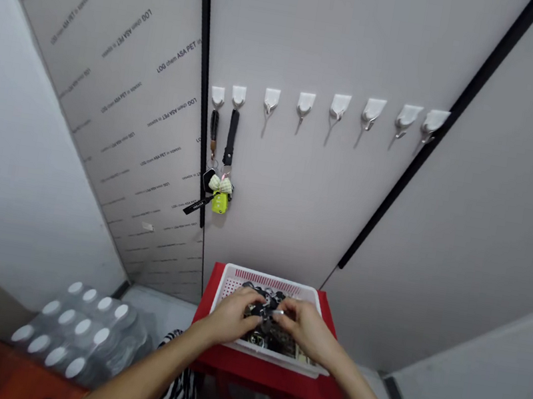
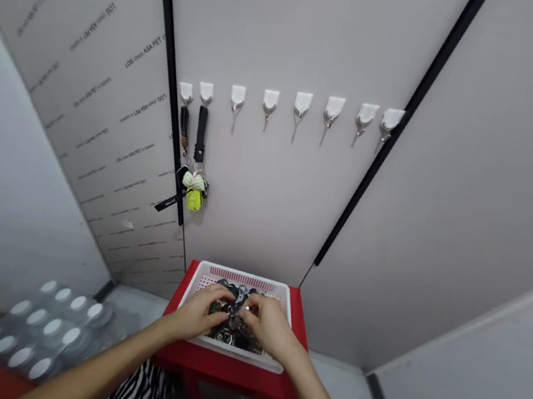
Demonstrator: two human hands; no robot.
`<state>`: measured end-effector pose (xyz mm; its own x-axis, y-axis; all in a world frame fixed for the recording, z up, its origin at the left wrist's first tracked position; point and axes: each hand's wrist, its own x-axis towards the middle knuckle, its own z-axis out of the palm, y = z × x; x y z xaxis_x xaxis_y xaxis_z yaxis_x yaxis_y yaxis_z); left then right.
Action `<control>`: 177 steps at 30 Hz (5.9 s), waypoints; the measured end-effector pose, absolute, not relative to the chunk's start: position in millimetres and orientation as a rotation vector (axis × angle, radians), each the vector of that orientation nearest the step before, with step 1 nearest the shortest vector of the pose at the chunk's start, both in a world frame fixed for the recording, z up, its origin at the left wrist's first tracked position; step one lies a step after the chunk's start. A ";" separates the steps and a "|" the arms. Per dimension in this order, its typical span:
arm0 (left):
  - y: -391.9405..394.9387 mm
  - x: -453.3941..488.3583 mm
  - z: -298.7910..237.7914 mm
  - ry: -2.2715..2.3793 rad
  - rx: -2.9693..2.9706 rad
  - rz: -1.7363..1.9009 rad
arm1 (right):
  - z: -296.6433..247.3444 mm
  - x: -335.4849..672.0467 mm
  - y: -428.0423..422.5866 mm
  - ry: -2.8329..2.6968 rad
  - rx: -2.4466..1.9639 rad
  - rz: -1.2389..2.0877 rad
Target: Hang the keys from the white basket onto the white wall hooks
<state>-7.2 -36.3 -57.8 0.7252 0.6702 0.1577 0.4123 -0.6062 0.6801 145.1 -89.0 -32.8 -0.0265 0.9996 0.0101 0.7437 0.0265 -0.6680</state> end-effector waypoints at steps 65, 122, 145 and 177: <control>12.0 17.8 -26.9 1.032 1.574 0.944 | -23.4 162.9 -49.3 -1.703 -1.762 0.352; -31.4 39.7 -29.4 0.731 1.133 1.028 | -38.8 124.1 -78.7 -1.289 -1.281 0.803; 54.4 61.8 127.8 0.701 1.476 1.273 | 169.9 139.0 45.3 -1.167 -1.096 0.467; 31.8 22.6 -9.1 1.069 1.483 0.925 | -23.6 172.8 -51.3 -1.688 -1.762 0.439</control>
<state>22.6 31.8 -9.1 0.3047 0.9523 0.0138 0.1505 -0.0624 0.9866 172.8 -51.3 -23.6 0.1151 0.9743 0.1936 0.7567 0.0403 -0.6525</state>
